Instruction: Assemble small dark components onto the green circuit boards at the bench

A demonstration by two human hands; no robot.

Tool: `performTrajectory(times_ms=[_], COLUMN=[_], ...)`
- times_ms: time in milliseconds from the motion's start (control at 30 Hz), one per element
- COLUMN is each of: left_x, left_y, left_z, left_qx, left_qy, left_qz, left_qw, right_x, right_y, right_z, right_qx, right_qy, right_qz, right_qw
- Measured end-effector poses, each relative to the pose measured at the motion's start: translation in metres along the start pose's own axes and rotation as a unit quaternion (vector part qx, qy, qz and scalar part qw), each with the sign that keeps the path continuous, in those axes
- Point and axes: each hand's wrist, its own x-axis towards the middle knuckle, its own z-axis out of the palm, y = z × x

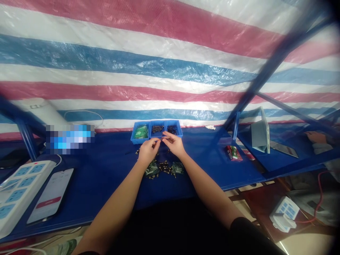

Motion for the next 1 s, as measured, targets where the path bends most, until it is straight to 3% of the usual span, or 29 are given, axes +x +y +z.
performTrajectory(times_ms=[100, 233, 333, 433, 533, 633, 1000], left_x=[0.004, 0.009, 0.01, 0.009, 0.009, 0.008, 0.006], left_y=[-0.004, -0.011, -0.015, -0.015, -0.012, -0.011, -0.015], left_z=[-0.002, -0.008, -0.012, -0.013, -0.013, -0.01, -0.004], left_qx=[0.007, 0.038, 0.058, 0.057, 0.05, 0.045, 0.048], left_qy=[-0.006, 0.035, 0.049, 0.05, 0.051, 0.04, 0.023], left_qz=[0.01, -0.022, -0.077, -0.088, -0.08, -0.068, -0.049], left_qw=[1.0, 0.998, 0.994, 0.993, 0.994, 0.996, 0.997], right_x=[0.001, -0.004, -0.003, 0.002, 0.006, 0.008, 0.007], right_y=[0.003, 0.003, -0.003, -0.011, -0.014, -0.014, -0.017], right_z=[-0.005, -0.021, -0.022, -0.008, 0.008, 0.019, 0.032], right_qx=[-0.001, -0.168, -0.307, -0.42, -0.511, -0.56, -0.573], right_qy=[-0.001, -0.013, -0.086, -0.165, -0.179, -0.174, -0.181], right_qz=[0.006, -0.014, -0.024, -0.008, 0.023, 0.041, 0.062], right_qw=[1.0, 0.986, 0.948, 0.893, 0.84, 0.809, 0.797])
